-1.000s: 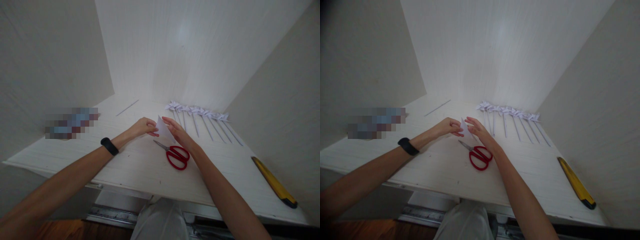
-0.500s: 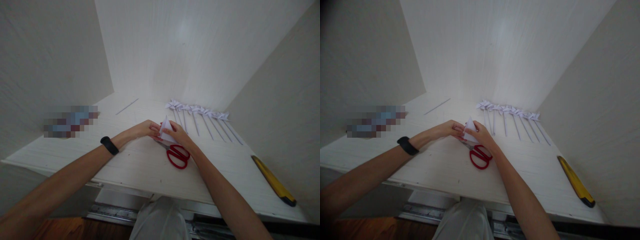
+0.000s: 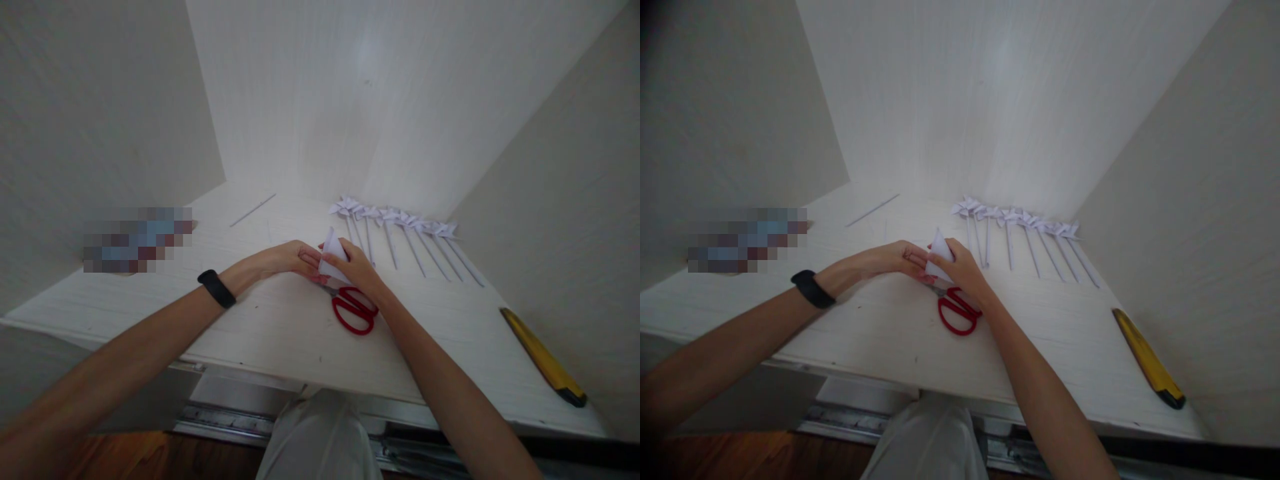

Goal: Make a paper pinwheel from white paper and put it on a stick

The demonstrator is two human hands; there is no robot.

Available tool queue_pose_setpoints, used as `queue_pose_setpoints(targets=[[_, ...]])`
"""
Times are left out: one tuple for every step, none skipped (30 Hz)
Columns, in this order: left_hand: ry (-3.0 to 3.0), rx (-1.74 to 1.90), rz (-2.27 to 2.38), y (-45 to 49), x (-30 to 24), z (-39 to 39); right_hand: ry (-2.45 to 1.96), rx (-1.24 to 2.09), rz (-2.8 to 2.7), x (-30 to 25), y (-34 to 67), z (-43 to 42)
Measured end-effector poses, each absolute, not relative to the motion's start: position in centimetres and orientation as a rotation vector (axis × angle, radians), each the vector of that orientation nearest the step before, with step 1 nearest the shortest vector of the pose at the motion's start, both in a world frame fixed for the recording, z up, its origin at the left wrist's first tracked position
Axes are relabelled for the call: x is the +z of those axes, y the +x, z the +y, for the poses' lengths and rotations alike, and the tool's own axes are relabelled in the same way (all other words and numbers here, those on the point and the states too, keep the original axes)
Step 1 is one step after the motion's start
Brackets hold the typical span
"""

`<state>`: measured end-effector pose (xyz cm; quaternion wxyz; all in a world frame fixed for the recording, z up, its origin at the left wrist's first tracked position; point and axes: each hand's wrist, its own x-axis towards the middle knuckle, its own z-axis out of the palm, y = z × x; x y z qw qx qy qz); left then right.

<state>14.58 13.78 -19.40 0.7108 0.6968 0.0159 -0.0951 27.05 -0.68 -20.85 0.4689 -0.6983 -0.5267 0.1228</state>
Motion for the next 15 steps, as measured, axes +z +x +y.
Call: queue_pose_setpoints(targets=[[1.558,-0.223,0.023,14.54,-19.44,13.8,-1.707,0.303,-1.284,-20.82,27.06,-0.69],[1.573,-0.225,0.014,14.51,-19.48,13.83,-1.7,0.306,-1.277,-20.79,27.07,-0.71],[1.588,-0.223,0.008,14.5,-19.5,13.89,-1.689,0.309,-1.272,-20.77,27.08,-0.73],[1.599,-0.216,0.007,14.49,-19.52,13.95,-1.678,0.312,-1.271,-20.76,27.09,-0.74],[1.603,-0.211,0.011,14.49,-19.52,14.03,-1.67,0.314,-1.271,-20.77,27.11,-0.75],[1.603,-0.205,0.016,14.5,-19.52,14.11,-1.666,0.315,-1.272,-20.79,27.13,-0.75],[1.601,-0.197,0.022,14.52,-19.52,14.19,-1.665,0.312,-1.27,-20.82,27.16,-0.74],[1.599,-0.189,0.026,14.54,-19.53,14.26,-1.663,0.307,-1.266,-20.86,27.19,-0.72],[1.595,-0.18,0.031,14.56,-19.54,14.32,-1.663,0.301,-1.262,-20.91,27.22,-0.69],[1.589,-0.169,0.037,14.57,-19.55,14.35,-1.661,0.297,-1.256,-20.94,27.25,-0.65],[1.581,-0.16,0.046,14.58,-19.57,14.36,-1.658,0.294,-1.25,-20.98,27.28,-0.62],[1.57,-0.152,0.06,14.58,-19.59,14.35,-1.655,0.292,-1.244,-21.0,27.31,-0.59],[1.557,-0.147,0.076,14.57,-19.61,14.32,-1.653,0.292,-1.238,-21.01,27.33,-0.56],[1.545,-0.145,0.092,14.56,-19.63,14.27,-1.653,0.291,-1.234,-21.01,27.34,-0.55],[1.535,-0.147,0.103,14.56,-19.65,14.23,-1.655,0.289,-1.23,-21.0,27.34,-0.56]])
